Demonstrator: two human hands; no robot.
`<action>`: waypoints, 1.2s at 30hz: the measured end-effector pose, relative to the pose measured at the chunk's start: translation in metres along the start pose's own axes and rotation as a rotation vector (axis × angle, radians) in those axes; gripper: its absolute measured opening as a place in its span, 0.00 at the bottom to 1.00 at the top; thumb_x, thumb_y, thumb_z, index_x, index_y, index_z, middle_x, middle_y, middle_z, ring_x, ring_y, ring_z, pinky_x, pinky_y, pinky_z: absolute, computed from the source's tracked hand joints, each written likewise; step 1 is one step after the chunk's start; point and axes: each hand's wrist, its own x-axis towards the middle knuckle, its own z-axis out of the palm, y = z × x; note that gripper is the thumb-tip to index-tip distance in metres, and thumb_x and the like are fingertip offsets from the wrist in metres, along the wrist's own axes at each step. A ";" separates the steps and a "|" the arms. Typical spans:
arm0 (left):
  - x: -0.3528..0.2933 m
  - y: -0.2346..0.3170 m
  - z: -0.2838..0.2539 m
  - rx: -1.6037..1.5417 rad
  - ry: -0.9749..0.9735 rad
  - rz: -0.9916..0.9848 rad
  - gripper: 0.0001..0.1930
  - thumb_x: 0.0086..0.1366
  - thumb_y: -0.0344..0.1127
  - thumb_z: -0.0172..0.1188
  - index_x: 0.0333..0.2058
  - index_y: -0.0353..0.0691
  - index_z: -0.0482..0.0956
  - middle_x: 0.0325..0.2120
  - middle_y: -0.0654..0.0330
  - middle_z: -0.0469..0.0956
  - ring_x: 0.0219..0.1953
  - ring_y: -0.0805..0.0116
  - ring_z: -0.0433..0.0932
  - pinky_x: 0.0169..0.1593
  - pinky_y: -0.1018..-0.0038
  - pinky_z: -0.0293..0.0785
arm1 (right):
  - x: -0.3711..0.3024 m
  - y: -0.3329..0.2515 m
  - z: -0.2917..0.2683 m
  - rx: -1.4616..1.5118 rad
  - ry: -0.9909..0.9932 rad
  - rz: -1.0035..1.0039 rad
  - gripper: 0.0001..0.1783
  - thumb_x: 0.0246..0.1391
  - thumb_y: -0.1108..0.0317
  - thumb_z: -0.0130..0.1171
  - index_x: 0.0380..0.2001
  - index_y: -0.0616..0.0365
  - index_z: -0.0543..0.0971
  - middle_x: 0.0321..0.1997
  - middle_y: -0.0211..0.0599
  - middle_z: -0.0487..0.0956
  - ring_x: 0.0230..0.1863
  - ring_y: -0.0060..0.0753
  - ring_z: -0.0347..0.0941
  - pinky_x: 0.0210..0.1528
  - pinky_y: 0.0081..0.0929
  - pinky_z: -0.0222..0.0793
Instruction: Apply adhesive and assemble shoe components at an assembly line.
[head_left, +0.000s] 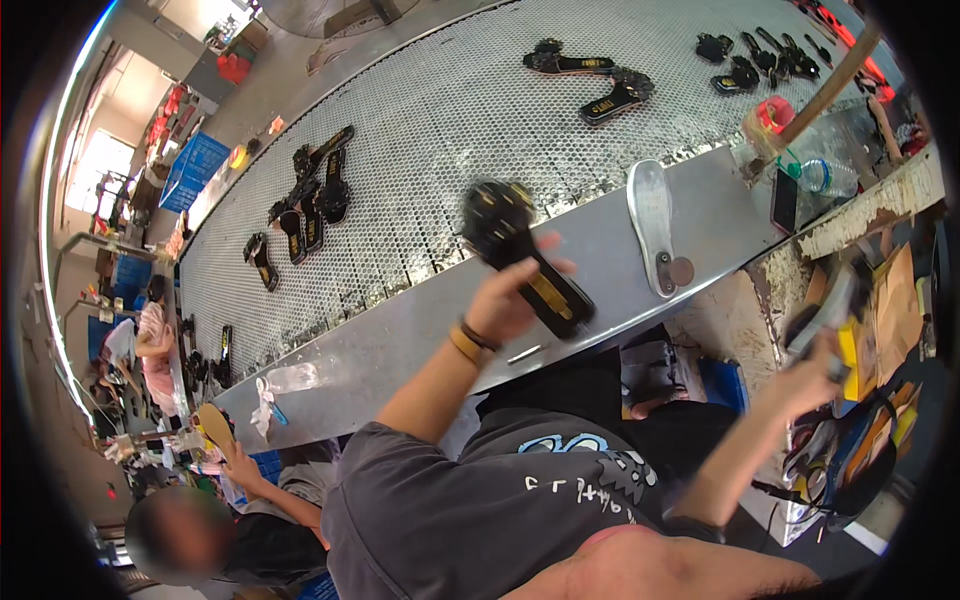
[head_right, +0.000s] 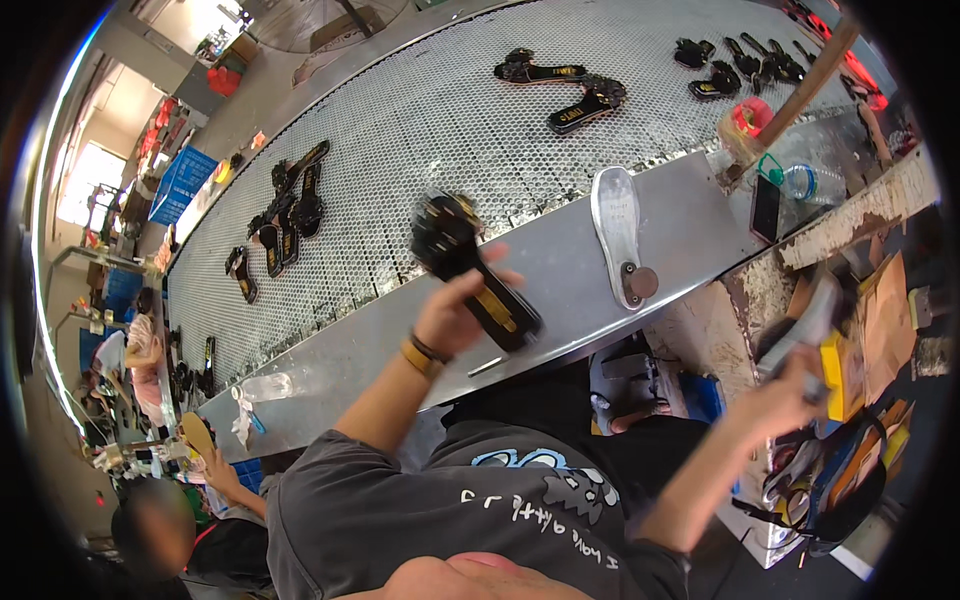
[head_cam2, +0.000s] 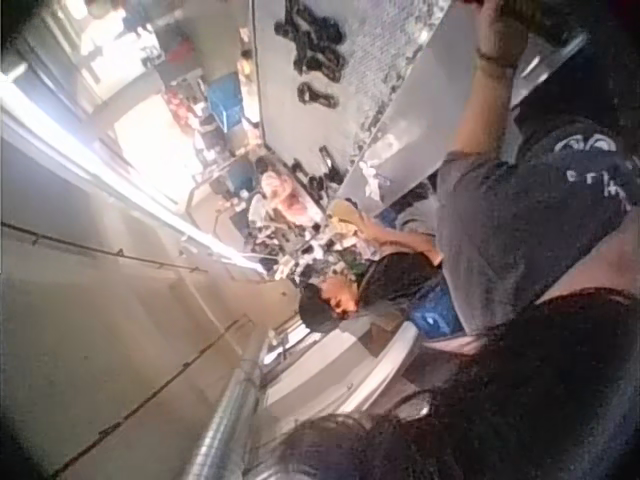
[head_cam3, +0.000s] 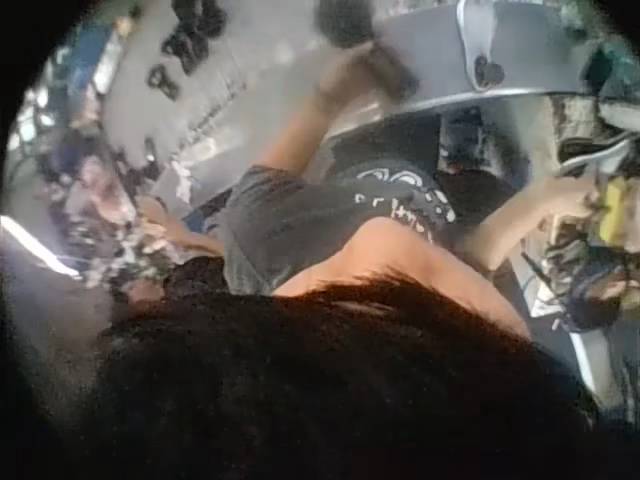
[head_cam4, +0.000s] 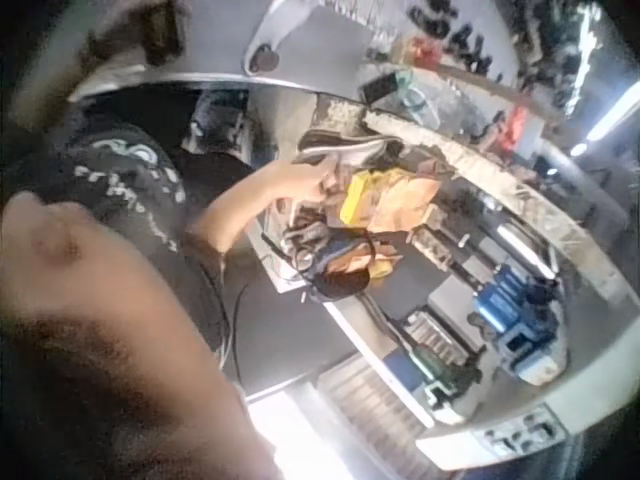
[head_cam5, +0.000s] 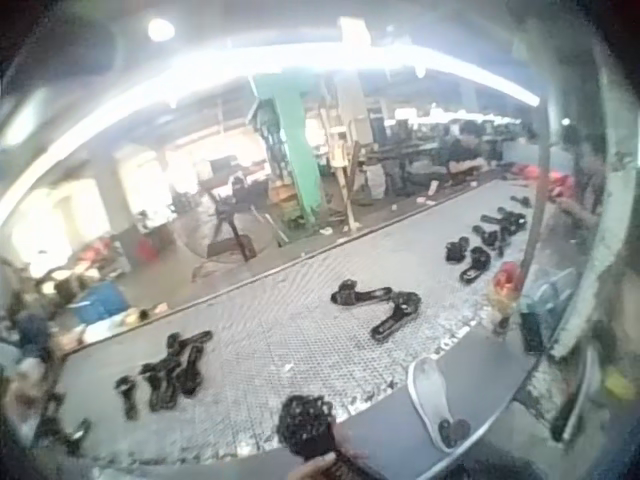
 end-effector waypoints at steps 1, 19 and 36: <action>0.000 -0.033 0.017 -0.124 0.024 -0.120 0.25 0.72 0.40 0.58 0.65 0.41 0.70 0.60 0.54 0.78 0.61 0.55 0.75 0.67 0.53 0.67 | -0.059 -0.055 0.027 0.142 0.050 0.282 0.15 0.54 0.77 0.66 0.46 0.66 0.78 0.49 0.38 0.77 0.51 0.36 0.76 0.52 0.33 0.74; -0.048 0.028 -0.061 -0.224 0.693 0.331 0.19 0.73 0.43 0.47 0.55 0.38 0.72 0.41 0.53 0.77 0.40 0.55 0.77 0.47 0.55 0.77 | -0.204 0.047 0.055 0.209 -1.213 0.170 0.25 0.46 0.80 0.65 0.51 0.58 0.77 0.60 0.47 0.72 0.65 0.49 0.68 0.67 0.40 0.65; 0.029 0.006 0.003 0.355 0.551 0.229 0.16 0.72 0.36 0.54 0.55 0.37 0.74 0.44 0.49 0.83 0.38 0.61 0.82 0.43 0.61 0.83 | -0.172 -0.052 -0.004 0.584 -1.213 0.681 0.13 0.50 0.78 0.64 0.41 0.62 0.82 0.42 0.34 0.83 0.49 0.26 0.78 0.60 0.30 0.70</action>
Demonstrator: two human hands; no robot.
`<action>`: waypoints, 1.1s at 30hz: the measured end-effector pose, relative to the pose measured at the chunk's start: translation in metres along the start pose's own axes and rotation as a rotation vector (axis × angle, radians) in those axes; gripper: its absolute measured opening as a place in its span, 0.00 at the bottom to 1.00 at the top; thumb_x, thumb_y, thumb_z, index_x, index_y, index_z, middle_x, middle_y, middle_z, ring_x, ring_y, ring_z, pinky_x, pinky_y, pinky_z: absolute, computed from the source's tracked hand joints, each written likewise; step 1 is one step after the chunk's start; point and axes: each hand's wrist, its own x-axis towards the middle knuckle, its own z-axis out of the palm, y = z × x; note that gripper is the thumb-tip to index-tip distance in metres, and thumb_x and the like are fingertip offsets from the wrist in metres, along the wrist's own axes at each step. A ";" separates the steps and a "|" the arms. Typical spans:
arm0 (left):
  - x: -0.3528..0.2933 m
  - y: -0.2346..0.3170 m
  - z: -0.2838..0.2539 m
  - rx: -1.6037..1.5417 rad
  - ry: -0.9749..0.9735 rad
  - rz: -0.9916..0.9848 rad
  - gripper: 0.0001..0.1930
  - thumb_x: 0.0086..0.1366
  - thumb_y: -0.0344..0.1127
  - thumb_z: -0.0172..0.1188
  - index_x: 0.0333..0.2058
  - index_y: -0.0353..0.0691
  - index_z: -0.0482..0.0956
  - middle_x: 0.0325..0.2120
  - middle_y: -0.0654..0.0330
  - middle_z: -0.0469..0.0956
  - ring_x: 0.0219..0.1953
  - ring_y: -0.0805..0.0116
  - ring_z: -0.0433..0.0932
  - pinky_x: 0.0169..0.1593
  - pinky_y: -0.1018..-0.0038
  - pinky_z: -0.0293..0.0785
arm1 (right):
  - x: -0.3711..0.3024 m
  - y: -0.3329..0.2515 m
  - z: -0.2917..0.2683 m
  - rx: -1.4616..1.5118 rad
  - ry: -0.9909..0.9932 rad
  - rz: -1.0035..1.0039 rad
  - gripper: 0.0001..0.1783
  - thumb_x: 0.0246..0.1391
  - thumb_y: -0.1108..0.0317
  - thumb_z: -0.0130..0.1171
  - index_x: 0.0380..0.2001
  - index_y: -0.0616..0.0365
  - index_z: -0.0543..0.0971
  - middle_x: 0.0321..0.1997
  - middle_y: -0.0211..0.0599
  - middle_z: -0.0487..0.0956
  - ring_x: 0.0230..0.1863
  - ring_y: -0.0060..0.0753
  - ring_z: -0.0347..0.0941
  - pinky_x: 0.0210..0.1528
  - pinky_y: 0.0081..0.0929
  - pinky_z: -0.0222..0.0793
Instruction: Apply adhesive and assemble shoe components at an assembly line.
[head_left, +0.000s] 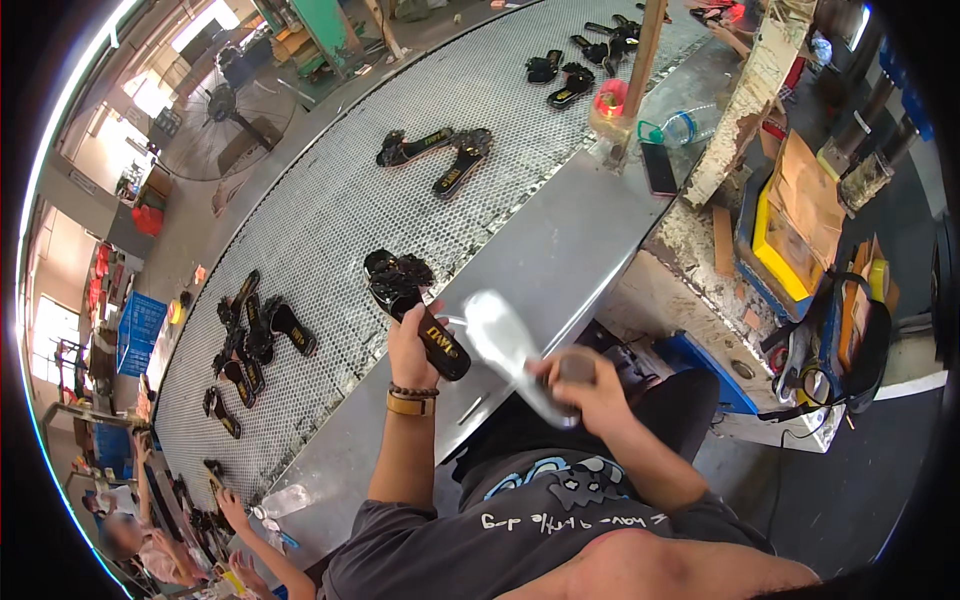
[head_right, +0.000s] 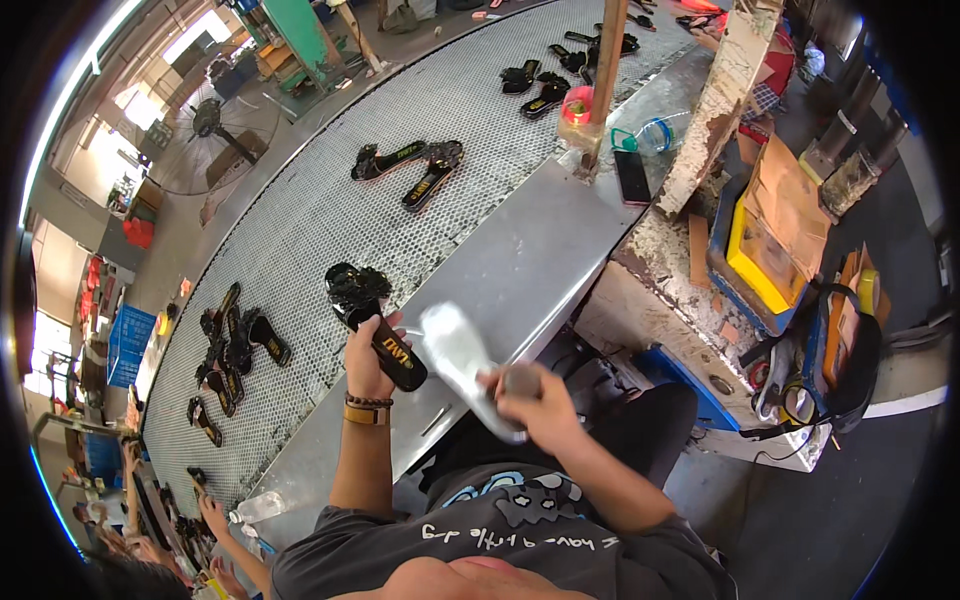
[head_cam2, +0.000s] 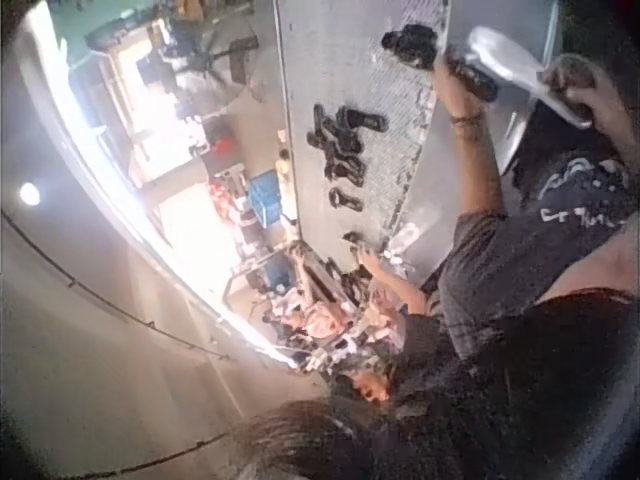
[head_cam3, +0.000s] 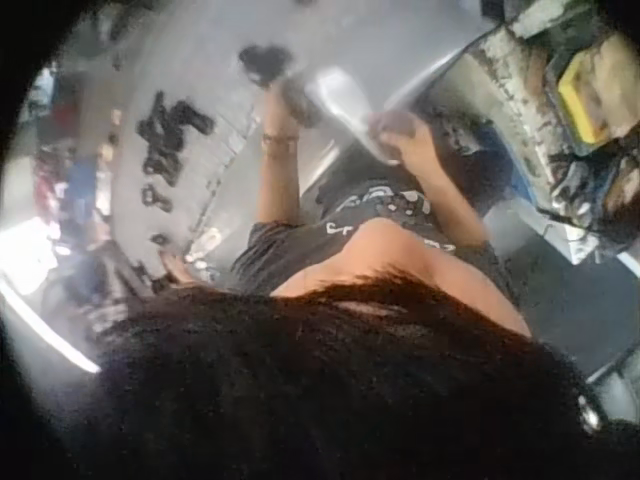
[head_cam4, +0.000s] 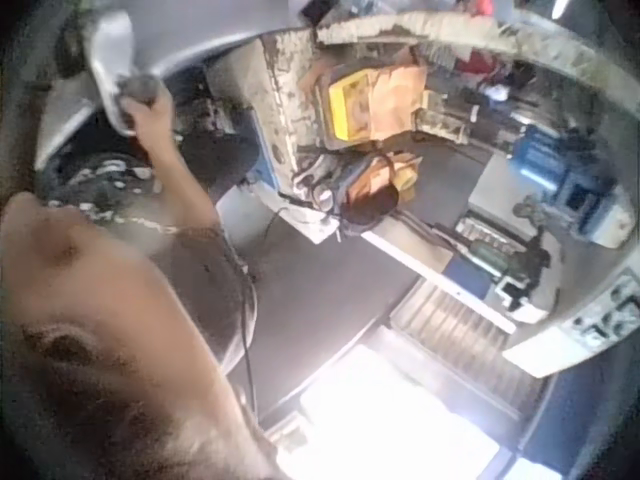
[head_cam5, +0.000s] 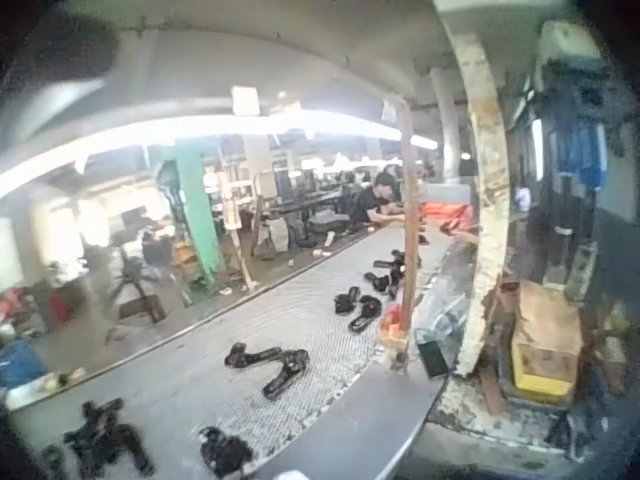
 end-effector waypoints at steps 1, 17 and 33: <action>0.003 -0.003 0.000 -0.054 -0.071 -0.021 0.18 0.73 0.40 0.54 0.55 0.37 0.74 0.45 0.48 0.83 0.38 0.62 0.82 0.44 0.64 0.82 | -0.016 -0.008 0.002 0.015 -0.130 0.014 0.11 0.51 0.77 0.64 0.40 0.62 0.81 0.45 0.36 0.83 0.53 0.29 0.77 0.63 0.32 0.68; -0.078 -0.091 0.112 -0.164 -0.376 -0.318 0.19 0.76 0.45 0.49 0.45 0.33 0.81 0.37 0.58 0.83 0.40 0.69 0.82 0.46 0.70 0.78 | -0.110 -0.059 -0.049 0.178 -0.222 -0.192 0.08 0.61 0.71 0.65 0.36 0.64 0.77 0.42 0.44 0.80 0.57 0.50 0.78 0.63 0.48 0.70; -0.137 -0.164 0.118 -0.183 -0.681 -0.860 0.20 0.73 0.42 0.52 0.53 0.31 0.77 0.45 0.52 0.83 0.47 0.64 0.83 0.52 0.66 0.79 | -0.115 -0.010 -0.040 -0.723 0.470 -0.492 0.21 0.47 0.74 0.75 0.41 0.58 0.74 0.52 0.48 0.77 0.55 0.49 0.74 0.62 0.44 0.69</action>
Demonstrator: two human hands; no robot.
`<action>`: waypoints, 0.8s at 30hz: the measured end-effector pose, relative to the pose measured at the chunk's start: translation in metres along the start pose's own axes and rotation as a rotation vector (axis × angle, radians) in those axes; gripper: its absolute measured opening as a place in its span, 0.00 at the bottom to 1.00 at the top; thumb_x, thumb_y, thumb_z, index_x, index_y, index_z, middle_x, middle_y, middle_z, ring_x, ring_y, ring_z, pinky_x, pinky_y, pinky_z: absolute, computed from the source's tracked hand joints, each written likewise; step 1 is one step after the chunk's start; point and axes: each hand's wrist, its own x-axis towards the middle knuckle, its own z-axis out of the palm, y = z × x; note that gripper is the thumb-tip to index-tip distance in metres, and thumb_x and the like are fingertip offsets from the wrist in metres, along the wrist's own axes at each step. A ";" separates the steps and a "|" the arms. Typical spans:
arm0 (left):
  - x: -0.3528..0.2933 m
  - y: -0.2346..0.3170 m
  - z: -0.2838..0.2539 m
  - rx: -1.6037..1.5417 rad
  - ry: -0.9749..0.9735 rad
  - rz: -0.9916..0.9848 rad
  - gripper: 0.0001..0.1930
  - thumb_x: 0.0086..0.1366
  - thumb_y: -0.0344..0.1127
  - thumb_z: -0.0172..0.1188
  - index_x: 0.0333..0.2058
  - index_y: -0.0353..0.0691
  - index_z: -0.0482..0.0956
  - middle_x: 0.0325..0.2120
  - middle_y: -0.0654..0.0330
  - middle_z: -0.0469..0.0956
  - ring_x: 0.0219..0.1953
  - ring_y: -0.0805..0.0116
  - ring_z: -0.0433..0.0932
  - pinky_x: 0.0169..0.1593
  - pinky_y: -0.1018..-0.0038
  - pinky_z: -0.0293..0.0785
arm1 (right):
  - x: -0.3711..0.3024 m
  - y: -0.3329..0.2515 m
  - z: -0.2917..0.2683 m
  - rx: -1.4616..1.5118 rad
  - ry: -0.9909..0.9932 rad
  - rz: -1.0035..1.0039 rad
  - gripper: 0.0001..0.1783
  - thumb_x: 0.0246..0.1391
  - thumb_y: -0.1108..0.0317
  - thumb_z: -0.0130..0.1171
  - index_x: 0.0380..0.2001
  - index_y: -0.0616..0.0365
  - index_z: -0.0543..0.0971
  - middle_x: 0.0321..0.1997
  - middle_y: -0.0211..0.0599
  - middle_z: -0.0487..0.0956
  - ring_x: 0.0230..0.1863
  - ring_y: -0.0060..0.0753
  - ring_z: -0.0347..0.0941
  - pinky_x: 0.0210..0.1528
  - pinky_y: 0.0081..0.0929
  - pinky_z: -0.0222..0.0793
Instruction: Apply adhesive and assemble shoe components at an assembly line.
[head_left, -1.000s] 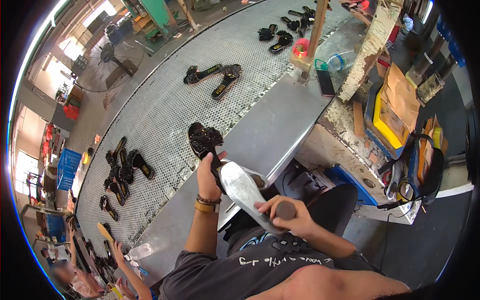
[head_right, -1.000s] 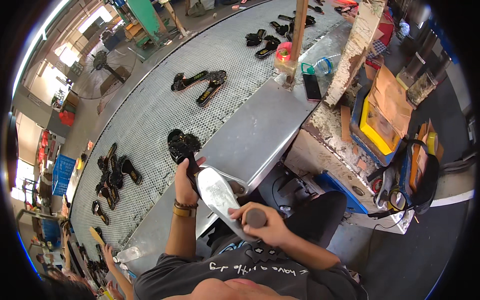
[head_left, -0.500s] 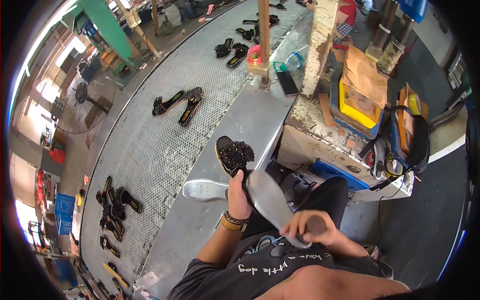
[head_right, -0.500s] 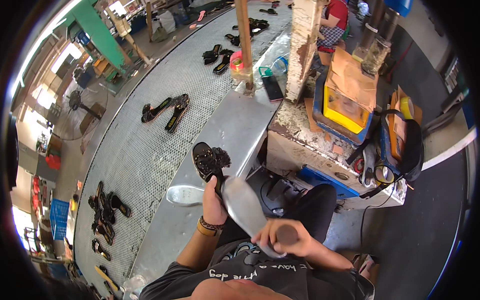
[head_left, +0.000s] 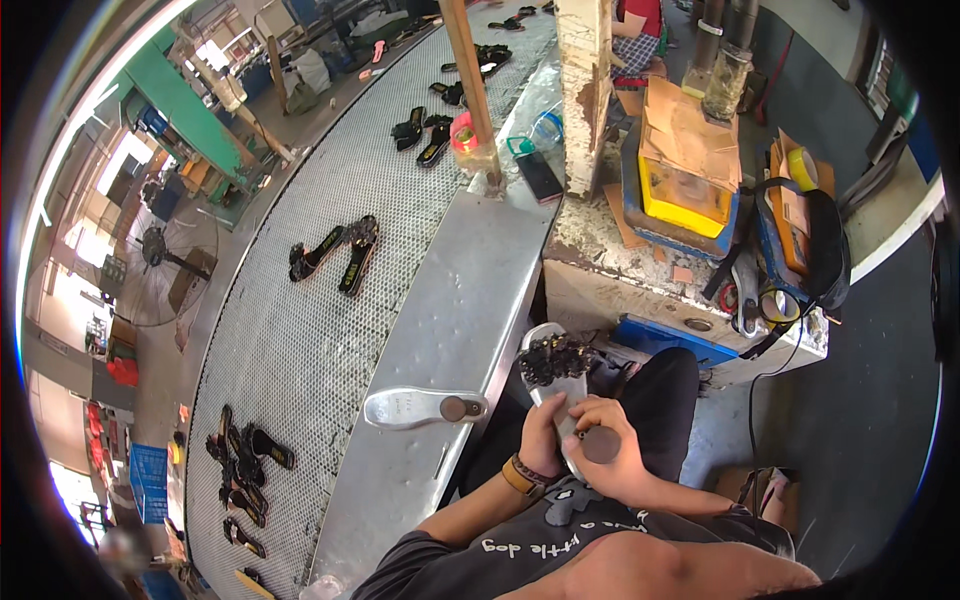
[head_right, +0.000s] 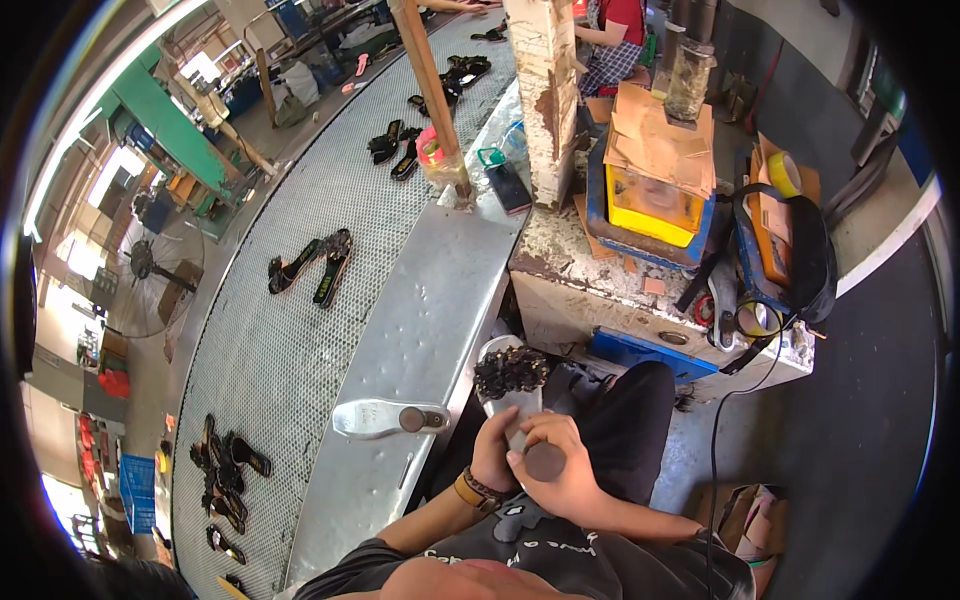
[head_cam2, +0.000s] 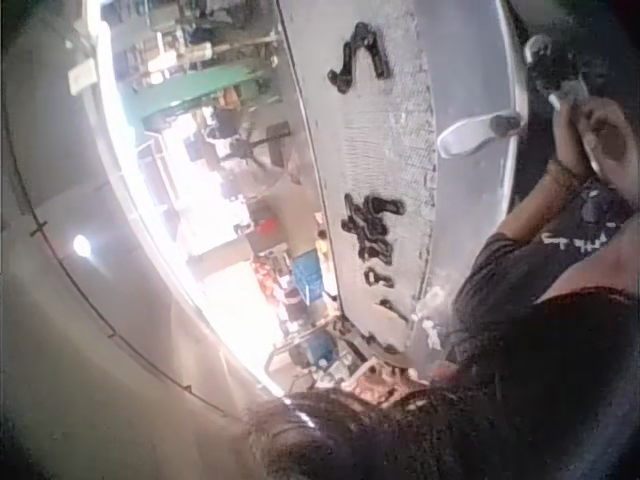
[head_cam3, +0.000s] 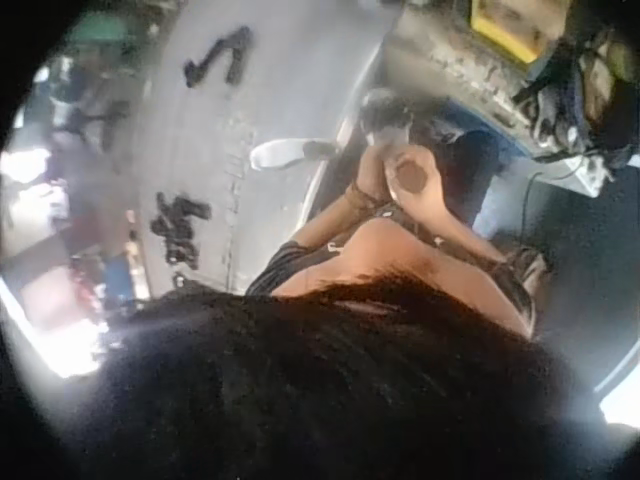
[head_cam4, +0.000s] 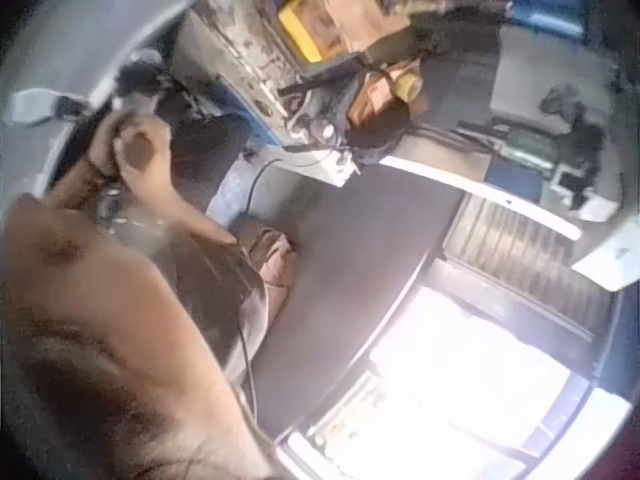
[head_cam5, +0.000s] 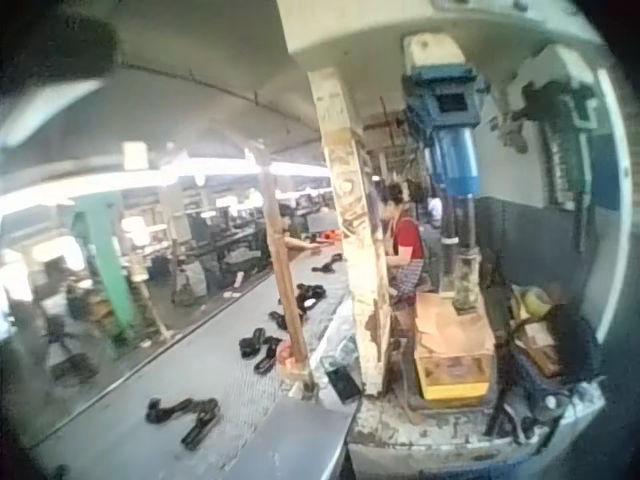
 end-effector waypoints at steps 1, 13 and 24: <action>0.001 -0.003 -0.008 0.008 -0.006 -0.003 0.20 0.73 0.42 0.52 0.53 0.31 0.77 0.45 0.52 0.83 0.47 0.64 0.83 0.52 0.66 0.79 | -0.002 -0.001 0.002 -0.002 0.009 -0.004 0.21 0.47 0.74 0.75 0.41 0.58 0.74 0.52 0.48 0.77 0.55 0.49 0.74 0.62 0.44 0.69; -0.045 0.005 0.018 0.111 -0.023 0.264 0.35 0.70 0.32 0.53 0.72 0.38 0.49 0.68 0.46 0.62 0.69 0.55 0.65 0.67 0.56 0.68 | -0.043 0.018 -0.008 0.014 -0.272 0.402 0.52 0.42 0.57 0.82 0.65 0.66 0.63 0.57 0.51 0.74 0.62 0.46 0.72 0.65 0.40 0.66; 0.003 0.026 0.007 1.759 -0.567 0.415 0.20 0.69 0.39 0.61 0.57 0.39 0.80 0.45 0.50 0.84 0.49 0.49 0.81 0.56 0.57 0.75 | 0.139 0.051 -0.108 0.258 0.565 0.146 0.34 0.57 0.50 0.69 0.55 0.65 0.70 0.39 0.50 0.83 0.32 0.42 0.83 0.27 0.30 0.79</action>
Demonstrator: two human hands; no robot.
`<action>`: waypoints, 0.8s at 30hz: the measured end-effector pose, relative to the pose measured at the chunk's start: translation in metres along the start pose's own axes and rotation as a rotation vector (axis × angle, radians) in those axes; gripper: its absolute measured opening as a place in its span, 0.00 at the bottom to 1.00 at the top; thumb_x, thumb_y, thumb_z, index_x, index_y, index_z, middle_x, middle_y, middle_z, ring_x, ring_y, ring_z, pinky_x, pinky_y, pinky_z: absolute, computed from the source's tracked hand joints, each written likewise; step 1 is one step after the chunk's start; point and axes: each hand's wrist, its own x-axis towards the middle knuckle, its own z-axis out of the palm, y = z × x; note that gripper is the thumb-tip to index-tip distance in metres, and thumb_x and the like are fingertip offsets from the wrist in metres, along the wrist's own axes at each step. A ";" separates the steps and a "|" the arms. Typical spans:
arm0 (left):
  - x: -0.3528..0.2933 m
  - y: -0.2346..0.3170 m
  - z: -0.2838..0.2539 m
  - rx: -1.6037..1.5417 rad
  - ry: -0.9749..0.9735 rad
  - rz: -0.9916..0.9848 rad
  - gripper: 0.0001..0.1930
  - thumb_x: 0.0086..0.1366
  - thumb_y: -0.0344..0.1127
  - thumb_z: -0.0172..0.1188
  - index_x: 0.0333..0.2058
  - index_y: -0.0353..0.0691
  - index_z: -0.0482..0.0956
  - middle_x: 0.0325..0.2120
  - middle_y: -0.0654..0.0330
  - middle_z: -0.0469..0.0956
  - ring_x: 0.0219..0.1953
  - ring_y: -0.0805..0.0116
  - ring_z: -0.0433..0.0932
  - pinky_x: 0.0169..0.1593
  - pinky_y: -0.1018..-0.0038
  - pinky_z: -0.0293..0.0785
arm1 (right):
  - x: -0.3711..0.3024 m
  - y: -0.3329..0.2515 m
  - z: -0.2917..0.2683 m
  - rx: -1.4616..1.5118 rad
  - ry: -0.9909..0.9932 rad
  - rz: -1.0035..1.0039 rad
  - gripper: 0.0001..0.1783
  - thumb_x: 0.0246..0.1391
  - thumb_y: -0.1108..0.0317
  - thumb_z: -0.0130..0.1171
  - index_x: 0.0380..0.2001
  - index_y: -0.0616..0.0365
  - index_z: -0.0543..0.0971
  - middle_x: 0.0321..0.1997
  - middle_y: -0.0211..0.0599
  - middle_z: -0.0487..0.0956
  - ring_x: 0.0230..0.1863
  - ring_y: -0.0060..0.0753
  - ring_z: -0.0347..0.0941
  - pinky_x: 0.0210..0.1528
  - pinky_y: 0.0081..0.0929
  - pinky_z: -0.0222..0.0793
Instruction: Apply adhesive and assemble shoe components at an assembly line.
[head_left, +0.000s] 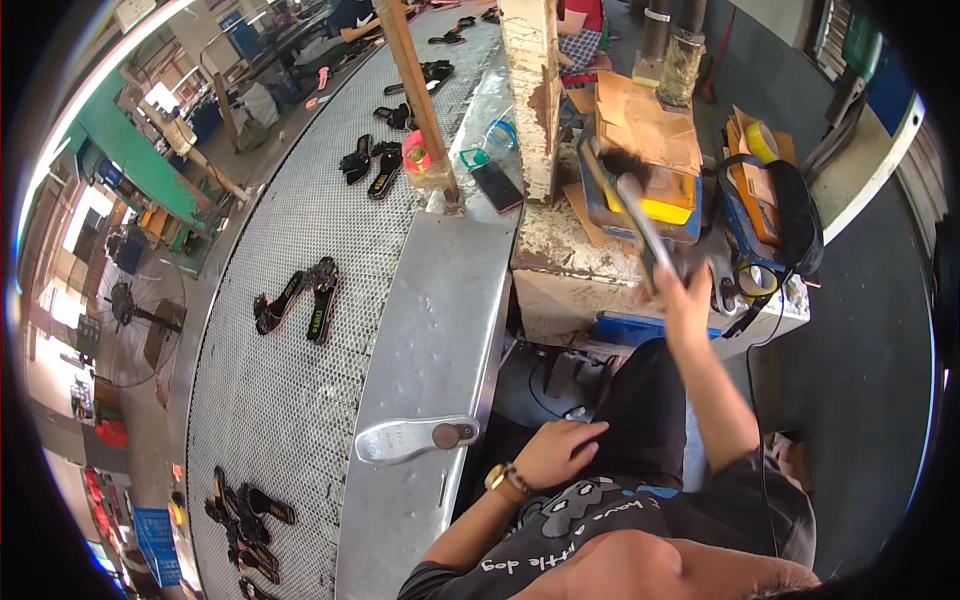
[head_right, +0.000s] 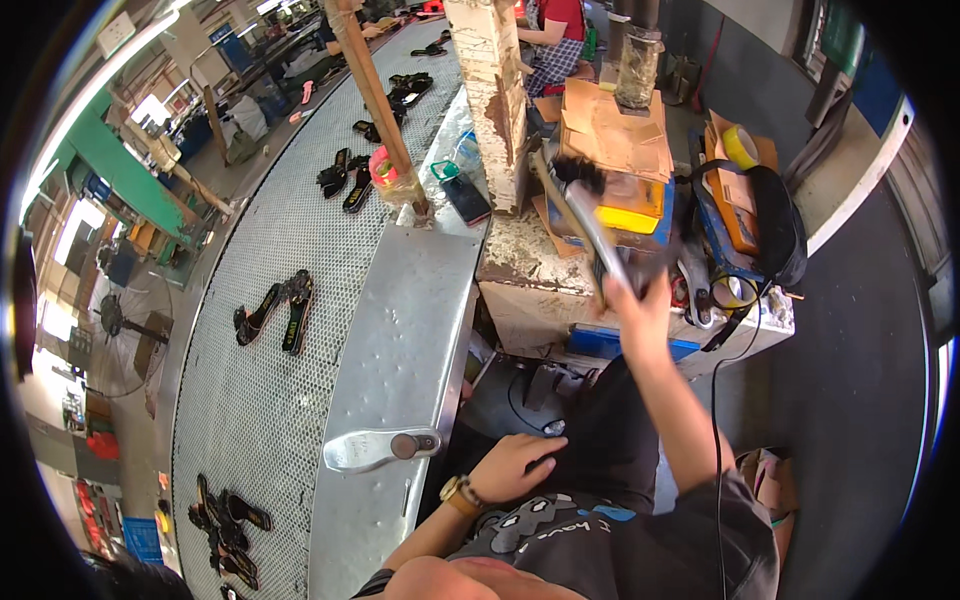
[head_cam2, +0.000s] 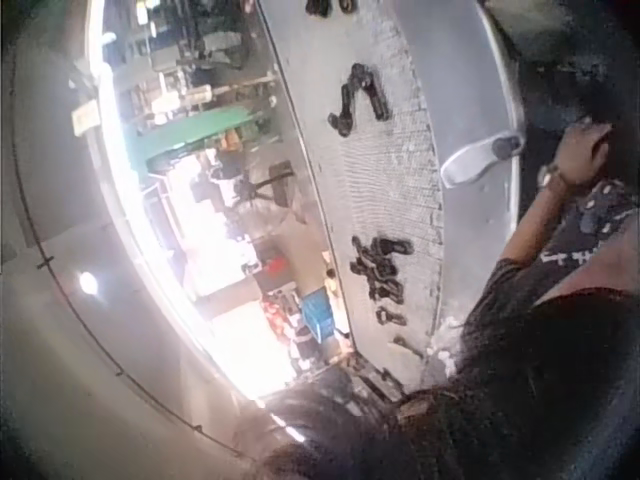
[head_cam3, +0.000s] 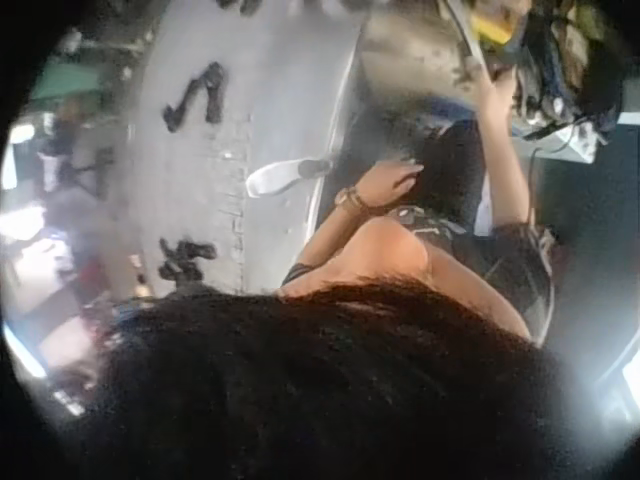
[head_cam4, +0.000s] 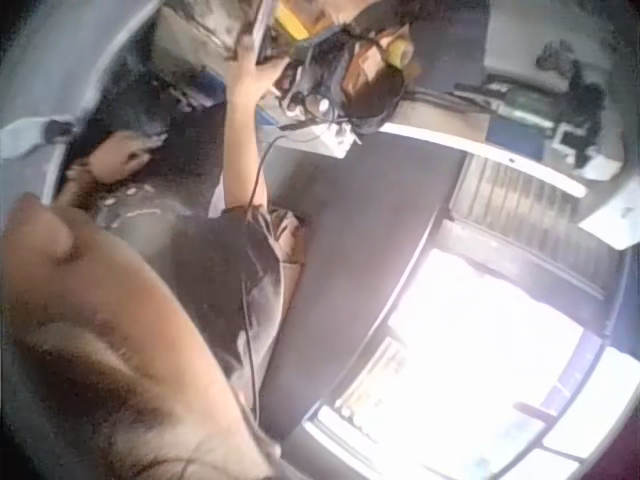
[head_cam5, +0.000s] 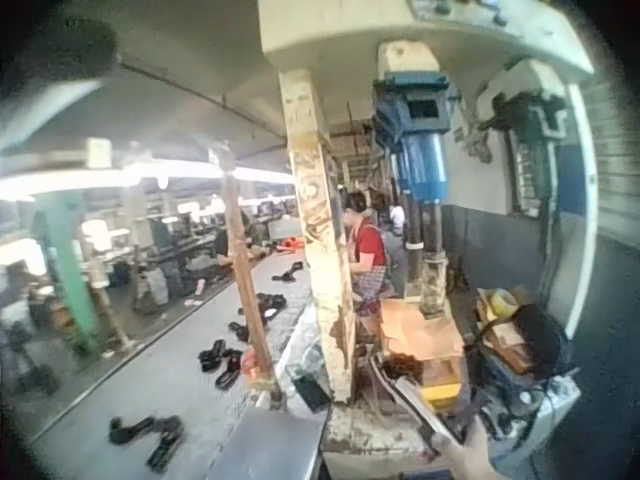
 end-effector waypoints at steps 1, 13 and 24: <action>-0.001 -0.028 0.020 0.003 -0.011 0.010 0.20 0.69 0.39 0.61 0.57 0.39 0.80 0.45 0.50 0.84 0.49 0.49 0.81 0.56 0.57 0.75 | 0.032 -0.003 -0.007 -0.300 0.082 -0.117 0.33 0.59 0.50 0.66 0.55 0.65 0.70 0.37 0.52 0.82 0.31 0.43 0.83 0.27 0.34 0.79; 0.000 -0.178 0.090 -0.058 -0.157 -0.365 0.22 0.67 0.45 0.58 0.57 0.43 0.79 0.46 0.46 0.84 0.50 0.43 0.81 0.57 0.52 0.76 | 0.117 -0.016 0.027 -1.470 0.176 0.052 0.42 0.54 0.38 0.66 0.48 0.70 0.66 0.33 0.60 0.85 0.37 0.62 0.84 0.39 0.49 0.80; 0.011 -0.166 0.092 -0.186 -0.180 -0.460 0.18 0.66 0.41 0.60 0.50 0.37 0.81 0.45 0.43 0.84 0.49 0.44 0.83 0.53 0.56 0.77 | 0.185 -0.010 0.025 -1.582 0.213 -0.077 0.56 0.52 0.26 0.61 0.58 0.75 0.68 0.61 0.67 0.75 0.56 0.61 0.80 0.55 0.50 0.77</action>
